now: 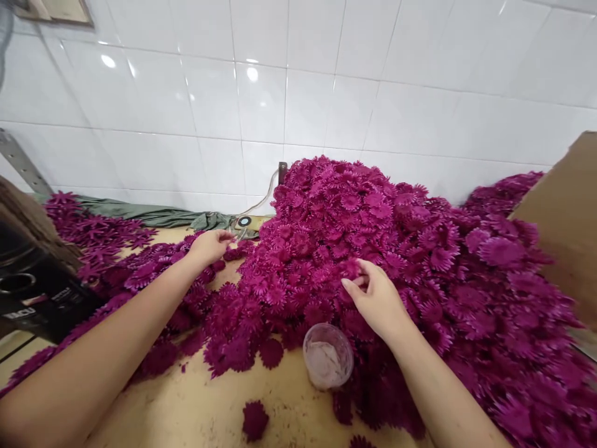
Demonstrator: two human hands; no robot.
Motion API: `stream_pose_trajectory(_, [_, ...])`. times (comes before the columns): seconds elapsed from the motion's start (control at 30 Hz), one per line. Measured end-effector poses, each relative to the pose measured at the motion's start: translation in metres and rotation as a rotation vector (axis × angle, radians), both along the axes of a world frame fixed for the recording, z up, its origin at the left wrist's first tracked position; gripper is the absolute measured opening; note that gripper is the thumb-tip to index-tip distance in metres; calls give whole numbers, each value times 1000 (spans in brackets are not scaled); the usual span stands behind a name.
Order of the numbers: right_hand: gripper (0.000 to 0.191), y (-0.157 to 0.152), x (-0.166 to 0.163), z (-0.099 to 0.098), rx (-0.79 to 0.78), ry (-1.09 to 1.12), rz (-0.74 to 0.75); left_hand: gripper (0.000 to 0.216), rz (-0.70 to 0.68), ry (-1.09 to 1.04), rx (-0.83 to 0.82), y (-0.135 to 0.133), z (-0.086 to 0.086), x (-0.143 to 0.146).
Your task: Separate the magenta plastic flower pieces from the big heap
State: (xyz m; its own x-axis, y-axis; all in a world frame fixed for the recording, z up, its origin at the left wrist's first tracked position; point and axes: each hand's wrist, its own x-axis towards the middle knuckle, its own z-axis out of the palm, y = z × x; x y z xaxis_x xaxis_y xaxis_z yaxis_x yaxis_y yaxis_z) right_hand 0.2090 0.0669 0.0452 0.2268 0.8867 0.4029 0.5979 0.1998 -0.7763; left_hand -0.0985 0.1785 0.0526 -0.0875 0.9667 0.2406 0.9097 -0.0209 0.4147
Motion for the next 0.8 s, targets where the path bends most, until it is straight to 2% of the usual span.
stream_pose_trajectory(0.1, [45,1,8,-8,77,-148,-53,33,-7,160,-92,16,-5,-6])
stream_pose_trajectory(0.27, [35,-10,15,-7,125,-453,-47,50,-173,360,-151,41,-19,7])
stream_pose_trajectory(0.4, [30,-24,27,-5,112,-539,28,72,-245,444,-208,66,-28,9])
stream_pose_trajectory(0.47, [30,-30,35,-6,92,-537,45,74,-255,468,-247,76,-32,7])
stream_pose_trajectory(0.67, [32,-35,62,-15,47,-488,41,52,-298,505,-280,80,-40,5])
stream_pose_trajectory(0.8, [31,-37,63,-14,50,-452,29,33,-300,521,-259,71,-35,0])
